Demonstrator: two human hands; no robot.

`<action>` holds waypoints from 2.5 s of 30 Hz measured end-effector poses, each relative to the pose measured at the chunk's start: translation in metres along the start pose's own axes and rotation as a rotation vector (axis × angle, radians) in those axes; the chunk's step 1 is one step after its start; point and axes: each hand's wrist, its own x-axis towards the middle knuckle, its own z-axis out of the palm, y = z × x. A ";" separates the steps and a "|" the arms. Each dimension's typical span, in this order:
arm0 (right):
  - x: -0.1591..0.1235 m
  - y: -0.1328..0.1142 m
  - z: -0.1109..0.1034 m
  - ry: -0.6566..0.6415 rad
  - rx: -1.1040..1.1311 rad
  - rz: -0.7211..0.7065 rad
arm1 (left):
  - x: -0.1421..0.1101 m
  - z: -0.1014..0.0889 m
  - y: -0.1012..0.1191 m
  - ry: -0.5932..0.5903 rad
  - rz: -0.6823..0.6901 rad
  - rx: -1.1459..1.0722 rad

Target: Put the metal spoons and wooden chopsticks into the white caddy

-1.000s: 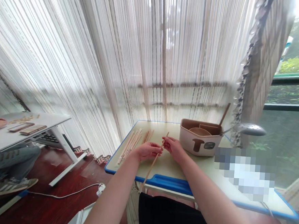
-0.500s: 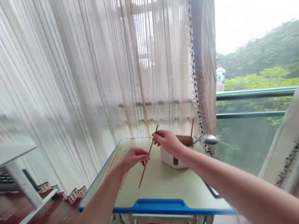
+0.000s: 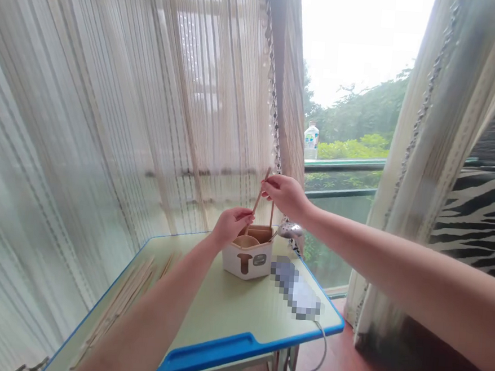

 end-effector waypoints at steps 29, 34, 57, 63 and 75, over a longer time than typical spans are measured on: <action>-0.002 -0.002 -0.028 0.004 -0.390 -0.176 | 0.038 0.051 -0.028 0.033 0.164 0.067; -0.006 0.001 -0.026 -0.012 -0.478 -0.133 | 0.035 0.054 -0.043 0.014 0.142 0.077; 0.023 0.103 0.020 -0.071 -0.559 0.115 | 0.039 0.045 -0.069 -0.228 -0.149 0.781; 0.016 0.094 0.021 -0.046 -0.454 0.016 | 0.027 0.048 -0.049 -0.244 -0.145 0.959; -0.007 0.063 0.022 -0.097 -0.475 0.048 | -0.003 0.050 -0.027 -0.061 -0.245 0.949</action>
